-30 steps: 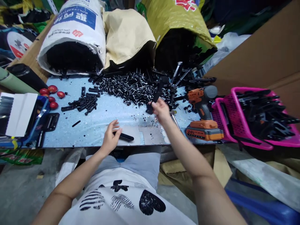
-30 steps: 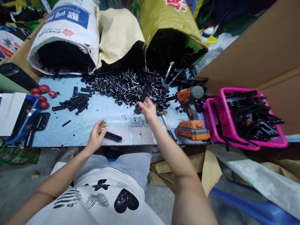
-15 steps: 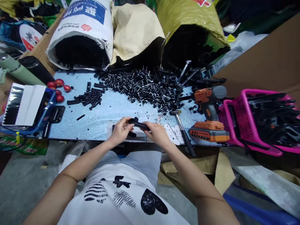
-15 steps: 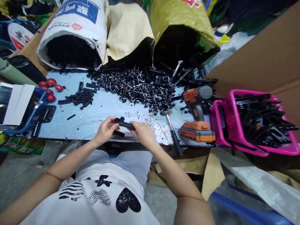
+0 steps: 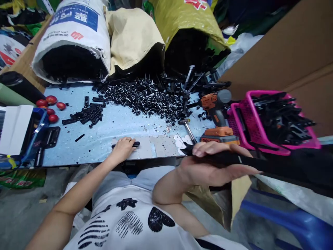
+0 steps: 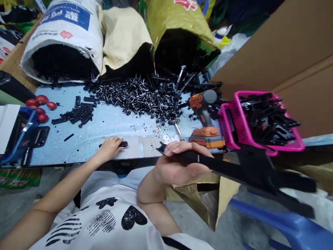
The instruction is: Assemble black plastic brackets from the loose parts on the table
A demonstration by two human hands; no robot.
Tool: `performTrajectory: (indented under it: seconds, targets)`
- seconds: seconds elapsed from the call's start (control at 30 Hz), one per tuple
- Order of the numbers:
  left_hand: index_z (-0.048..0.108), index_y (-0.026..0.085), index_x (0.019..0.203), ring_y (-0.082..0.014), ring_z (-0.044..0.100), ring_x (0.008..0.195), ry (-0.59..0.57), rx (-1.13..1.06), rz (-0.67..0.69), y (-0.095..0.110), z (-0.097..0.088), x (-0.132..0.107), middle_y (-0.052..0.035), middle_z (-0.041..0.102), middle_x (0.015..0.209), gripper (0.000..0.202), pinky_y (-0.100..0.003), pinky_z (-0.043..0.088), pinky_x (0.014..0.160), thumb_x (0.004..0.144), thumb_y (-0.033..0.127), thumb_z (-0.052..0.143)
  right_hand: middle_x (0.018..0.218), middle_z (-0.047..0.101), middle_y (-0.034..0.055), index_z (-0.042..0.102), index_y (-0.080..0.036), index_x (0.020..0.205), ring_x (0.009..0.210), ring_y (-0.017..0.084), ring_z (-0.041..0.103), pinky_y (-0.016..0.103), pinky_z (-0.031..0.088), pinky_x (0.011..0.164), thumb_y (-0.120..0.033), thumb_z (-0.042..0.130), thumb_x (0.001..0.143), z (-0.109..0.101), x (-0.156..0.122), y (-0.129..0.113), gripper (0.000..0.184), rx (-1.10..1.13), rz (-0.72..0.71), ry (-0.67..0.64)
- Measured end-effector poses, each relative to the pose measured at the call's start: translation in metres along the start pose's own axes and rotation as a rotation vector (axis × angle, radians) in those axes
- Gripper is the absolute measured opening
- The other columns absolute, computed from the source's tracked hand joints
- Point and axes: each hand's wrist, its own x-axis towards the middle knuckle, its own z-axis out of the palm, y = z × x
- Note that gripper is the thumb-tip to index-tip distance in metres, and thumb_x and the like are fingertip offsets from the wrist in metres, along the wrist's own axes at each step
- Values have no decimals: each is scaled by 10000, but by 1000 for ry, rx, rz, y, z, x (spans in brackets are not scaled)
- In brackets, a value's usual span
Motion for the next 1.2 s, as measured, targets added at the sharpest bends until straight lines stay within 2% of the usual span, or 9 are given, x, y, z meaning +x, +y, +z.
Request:
performTrajectory:
  seconds: [0.1,0.23,0.33,0.43,0.57,0.67,0.8,0.93,1.2]
  targets:
    - [514,155,1212,-253,529,1019,30,-68,3,2,-2,-3,-130,583,1063,352,-376,421,853,895,308,508,584,294,-39,535,-256,981,380,75,316,199,297,353,-529,163,941,3,-18,2,463,-47,144,-118]
    - [512,148,1212,-251,529,999,14,-112,14,2,2,-4,-132,585,1033,333,-383,430,841,915,288,457,584,331,-43,502,-237,922,399,81,359,201,311,379,-475,213,950,-3,-31,6,375,69,272,-186]
    - [501,156,1222,-238,537,975,-6,-101,25,1,7,-1,-117,593,1008,331,-371,435,838,913,264,455,610,416,-35,489,-231,1002,421,80,398,201,326,404,-438,244,960,-19,-50,24,324,-10,379,-335]
    - [501,157,1219,-235,540,968,-13,-115,40,-2,9,2,-109,599,988,328,-369,433,851,909,257,460,688,517,-15,493,-213,1049,493,84,472,213,385,486,-421,352,950,-42,-66,57,269,-218,376,-740]
    - [517,138,1197,-243,537,970,-65,-168,91,-5,5,8,-119,601,1011,316,-367,431,859,906,239,442,902,607,63,580,-184,990,795,157,579,241,406,637,-447,450,917,-60,-63,100,303,-532,17,-1574]
    - [510,140,1214,-244,534,991,-110,-192,116,-2,-2,13,-122,594,1054,334,-370,418,878,908,238,418,896,612,76,597,-169,979,825,171,581,237,364,615,-465,436,920,-57,-55,118,342,-772,-171,-1845]
    - [502,170,1217,-261,515,1042,-129,-183,77,4,-9,17,-117,571,1108,386,-388,402,890,905,386,428,918,621,73,588,-182,968,824,173,590,242,323,603,-499,406,922,-44,-56,123,369,-861,-258,-1924]
    - [510,168,1146,-296,535,982,-122,-188,50,5,-12,14,-117,573,1056,652,-390,427,808,719,655,576,912,627,70,580,-199,1001,791,174,585,252,289,597,-517,348,935,-38,-62,114,399,-928,-256,-1890]
    - [527,176,1044,-219,599,852,78,-203,146,-2,-1,-1,-87,614,951,419,-314,448,730,828,536,524,904,620,85,554,-179,1038,805,175,542,281,259,638,-425,298,975,-30,-55,91,360,-931,-457,-1796]
